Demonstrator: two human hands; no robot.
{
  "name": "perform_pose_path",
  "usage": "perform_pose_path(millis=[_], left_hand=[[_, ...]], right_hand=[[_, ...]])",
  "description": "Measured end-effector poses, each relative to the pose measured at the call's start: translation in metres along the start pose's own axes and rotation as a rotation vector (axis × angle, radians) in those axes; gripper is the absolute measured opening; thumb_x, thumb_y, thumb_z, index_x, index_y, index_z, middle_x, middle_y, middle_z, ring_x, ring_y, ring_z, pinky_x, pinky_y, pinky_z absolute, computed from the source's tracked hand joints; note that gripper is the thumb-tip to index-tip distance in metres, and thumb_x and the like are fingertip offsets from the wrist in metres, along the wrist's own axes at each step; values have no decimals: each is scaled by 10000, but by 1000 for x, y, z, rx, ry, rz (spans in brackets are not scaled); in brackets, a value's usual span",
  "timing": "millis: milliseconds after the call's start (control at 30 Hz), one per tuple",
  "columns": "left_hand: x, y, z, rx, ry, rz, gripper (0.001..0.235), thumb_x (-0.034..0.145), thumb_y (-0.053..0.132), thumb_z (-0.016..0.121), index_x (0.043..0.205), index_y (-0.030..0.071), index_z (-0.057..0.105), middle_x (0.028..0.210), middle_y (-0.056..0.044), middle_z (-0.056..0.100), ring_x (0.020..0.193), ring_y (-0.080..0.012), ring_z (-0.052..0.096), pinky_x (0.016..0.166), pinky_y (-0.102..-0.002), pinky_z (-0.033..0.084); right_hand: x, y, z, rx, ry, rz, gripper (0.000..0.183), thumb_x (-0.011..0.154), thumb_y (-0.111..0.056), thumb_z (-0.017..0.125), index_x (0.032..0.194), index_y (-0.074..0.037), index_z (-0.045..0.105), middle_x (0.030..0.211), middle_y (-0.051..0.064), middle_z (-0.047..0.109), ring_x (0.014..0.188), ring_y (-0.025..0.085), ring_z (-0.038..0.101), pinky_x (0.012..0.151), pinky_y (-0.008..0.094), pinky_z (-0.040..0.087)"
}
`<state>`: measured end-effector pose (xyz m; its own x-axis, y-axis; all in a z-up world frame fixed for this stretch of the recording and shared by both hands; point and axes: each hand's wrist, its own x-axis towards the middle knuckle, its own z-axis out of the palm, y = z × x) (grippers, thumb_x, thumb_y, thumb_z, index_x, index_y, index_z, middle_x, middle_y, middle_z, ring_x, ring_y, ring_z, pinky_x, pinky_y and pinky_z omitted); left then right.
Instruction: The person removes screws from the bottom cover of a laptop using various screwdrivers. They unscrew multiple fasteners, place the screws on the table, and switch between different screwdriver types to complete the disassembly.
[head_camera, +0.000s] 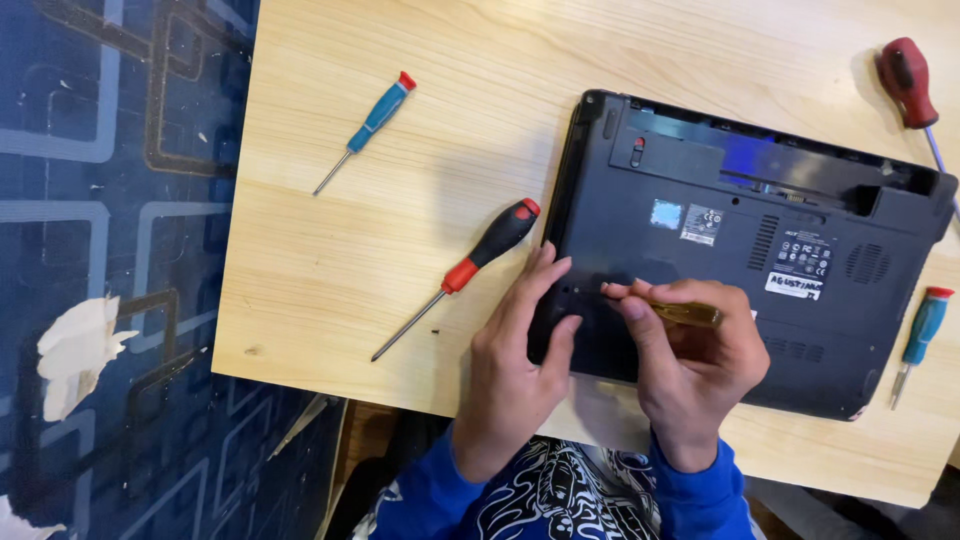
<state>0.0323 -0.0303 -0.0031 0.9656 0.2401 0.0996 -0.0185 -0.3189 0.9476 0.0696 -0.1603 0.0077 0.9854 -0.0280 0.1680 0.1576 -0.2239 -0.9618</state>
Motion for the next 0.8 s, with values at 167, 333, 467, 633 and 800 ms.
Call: perform_pose_path(millis=[167,333,467,633,800], left_hand=[[-5,-6,7,-177,40,-66,450,941,11,623,1361,-21,467,1439,-222,536,1369,-311,545,1156,-346,466],[-7,-9,7,-254,50,-116,498,933,33,632,1380,-4,414,1436,-208,545,1351,-296,569,1160,-340,444],[-7,-10,7,-248,68,-131,516,914,53,654,1356,-2,393,1419,-212,566,1345,-277,571,1158,-348,433],[-3,-6,4,-255,64,-143,495,902,17,649,1338,-7,416,1410,-219,571,1344,-285,569,1153,-350,444],[-4,-9,8,-340,60,-169,489,906,-37,621,1348,-5,415,1427,-243,539,1349,-320,563,1159,-344,456]], right_hand=[[-2,1,4,-83,-6,-11,209,911,130,697,999,34,533,909,178,589,898,308,746,855,352,678],[-4,2,4,-86,-21,-39,193,905,128,679,990,54,521,893,212,598,861,332,743,850,384,682],[-7,7,6,-38,4,-58,211,898,147,658,974,46,489,855,204,552,870,322,717,872,433,694],[-7,4,12,-110,-69,-19,201,875,126,695,960,36,537,894,202,634,879,305,756,852,340,671],[4,-22,17,-381,-183,-163,126,883,132,687,845,42,609,818,172,656,848,272,764,806,306,628]])
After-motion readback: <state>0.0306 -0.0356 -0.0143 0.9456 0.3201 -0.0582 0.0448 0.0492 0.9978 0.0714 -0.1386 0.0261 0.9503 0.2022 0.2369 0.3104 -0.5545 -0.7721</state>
